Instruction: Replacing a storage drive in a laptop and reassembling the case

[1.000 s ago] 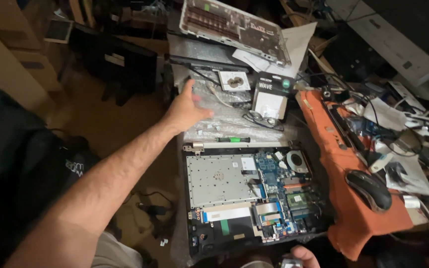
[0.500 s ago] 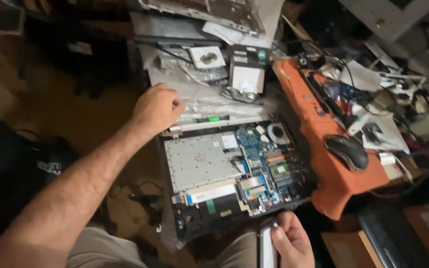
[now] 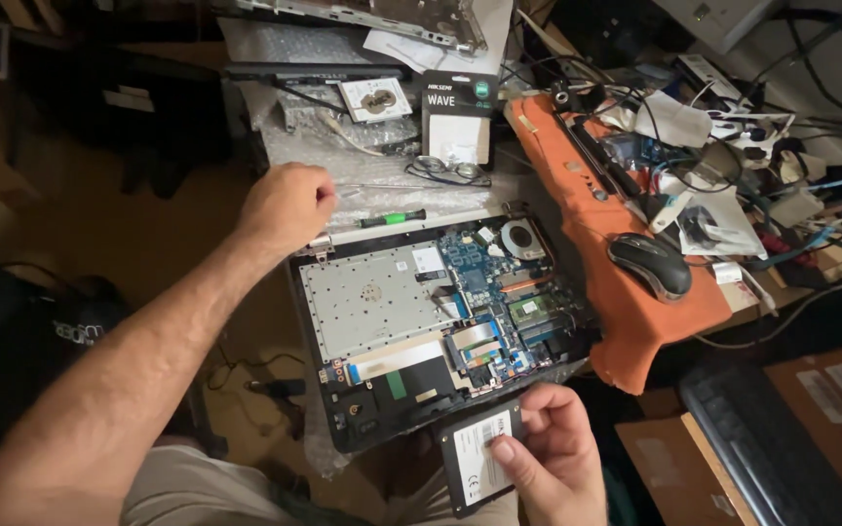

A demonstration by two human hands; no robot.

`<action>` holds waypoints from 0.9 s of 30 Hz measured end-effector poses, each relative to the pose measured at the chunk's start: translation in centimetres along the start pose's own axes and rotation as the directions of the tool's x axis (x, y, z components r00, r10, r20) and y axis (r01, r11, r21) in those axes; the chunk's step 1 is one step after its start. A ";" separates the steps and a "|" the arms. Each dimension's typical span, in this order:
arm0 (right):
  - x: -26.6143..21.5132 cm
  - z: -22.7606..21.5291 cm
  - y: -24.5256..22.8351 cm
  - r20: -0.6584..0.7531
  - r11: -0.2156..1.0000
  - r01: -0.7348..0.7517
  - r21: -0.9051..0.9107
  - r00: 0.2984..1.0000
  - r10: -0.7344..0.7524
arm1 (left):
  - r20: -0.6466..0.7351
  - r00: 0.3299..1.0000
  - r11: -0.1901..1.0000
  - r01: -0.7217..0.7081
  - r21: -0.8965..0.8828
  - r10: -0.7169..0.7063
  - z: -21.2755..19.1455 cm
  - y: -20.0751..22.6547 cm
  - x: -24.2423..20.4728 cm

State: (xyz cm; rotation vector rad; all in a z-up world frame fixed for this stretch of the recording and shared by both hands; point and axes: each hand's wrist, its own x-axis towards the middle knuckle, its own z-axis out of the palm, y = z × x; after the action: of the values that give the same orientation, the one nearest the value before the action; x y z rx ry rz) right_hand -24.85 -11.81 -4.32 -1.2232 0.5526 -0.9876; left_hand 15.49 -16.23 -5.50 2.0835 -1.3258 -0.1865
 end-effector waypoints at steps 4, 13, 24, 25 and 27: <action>0.1 0.3 0.2 -0.039 0.998 -0.050 0.050 0.998 0.052 | -0.179 0.957 0.945 -0.260 -0.197 0.226 -2.0 1.4 -2.8; 0.3 2.3 -0.2 0.028 0.998 -0.014 -0.065 0.999 0.016 | -0.043 0.923 0.637 -0.298 -0.711 0.383 -6.9 13.1 -18.2; -0.9 3.6 -0.7 0.093 0.971 0.098 -0.216 0.993 -0.079 | -0.319 0.876 0.627 -0.481 -0.613 0.361 -6.1 13.6 -21.9; -1.0 3.6 -0.6 0.077 0.972 0.092 -0.216 0.994 -0.077 | -0.329 0.879 0.625 -0.477 -0.617 0.346 -6.0 13.6 -22.1; -1.0 3.6 -0.6 0.075 0.960 0.101 -0.260 0.994 -0.084 | -0.325 0.888 0.624 -0.461 -0.631 0.327 -6.0 13.6 -22.2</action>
State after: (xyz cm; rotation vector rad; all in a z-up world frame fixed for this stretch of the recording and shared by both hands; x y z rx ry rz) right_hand -22.61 -9.10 -2.89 -1.5241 0.5943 -0.9708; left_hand -2.78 1.60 2.33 1.1045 -1.3005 -0.2500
